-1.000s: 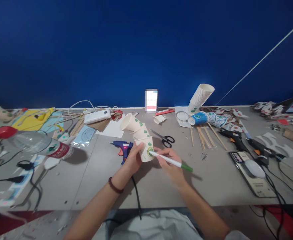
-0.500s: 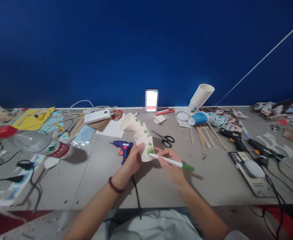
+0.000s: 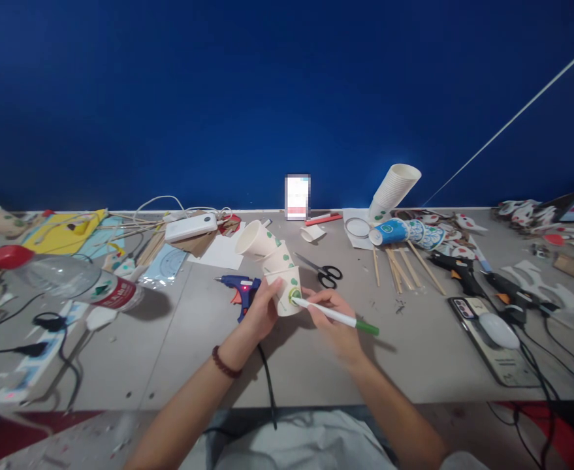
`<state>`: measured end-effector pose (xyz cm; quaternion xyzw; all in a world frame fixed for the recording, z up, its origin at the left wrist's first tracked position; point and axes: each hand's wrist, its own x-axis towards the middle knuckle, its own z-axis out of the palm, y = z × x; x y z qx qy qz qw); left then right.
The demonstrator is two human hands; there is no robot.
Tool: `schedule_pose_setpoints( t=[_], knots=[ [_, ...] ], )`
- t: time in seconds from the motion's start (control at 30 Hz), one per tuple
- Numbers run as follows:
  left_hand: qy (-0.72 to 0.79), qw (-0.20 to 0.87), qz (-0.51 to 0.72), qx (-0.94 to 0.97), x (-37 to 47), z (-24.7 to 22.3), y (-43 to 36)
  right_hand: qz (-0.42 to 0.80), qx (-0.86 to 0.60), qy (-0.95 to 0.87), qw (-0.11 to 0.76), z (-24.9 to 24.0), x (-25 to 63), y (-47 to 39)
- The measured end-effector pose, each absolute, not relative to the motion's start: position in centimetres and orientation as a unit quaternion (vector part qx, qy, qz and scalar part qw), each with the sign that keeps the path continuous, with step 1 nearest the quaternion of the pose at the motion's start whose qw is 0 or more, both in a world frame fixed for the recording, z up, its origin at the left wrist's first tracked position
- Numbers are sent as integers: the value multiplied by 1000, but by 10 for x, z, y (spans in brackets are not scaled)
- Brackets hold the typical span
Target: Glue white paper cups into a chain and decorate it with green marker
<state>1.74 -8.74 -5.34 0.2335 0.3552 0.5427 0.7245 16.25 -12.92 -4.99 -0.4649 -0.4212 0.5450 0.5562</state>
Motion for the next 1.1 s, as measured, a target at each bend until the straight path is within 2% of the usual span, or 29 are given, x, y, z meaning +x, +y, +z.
schedule_pose_setpoints(
  t=[1.1],
  knots=[
    [368,722,545,215,15,-55,-86,566,-434,-425,557,-50,166,-129]
  ],
)
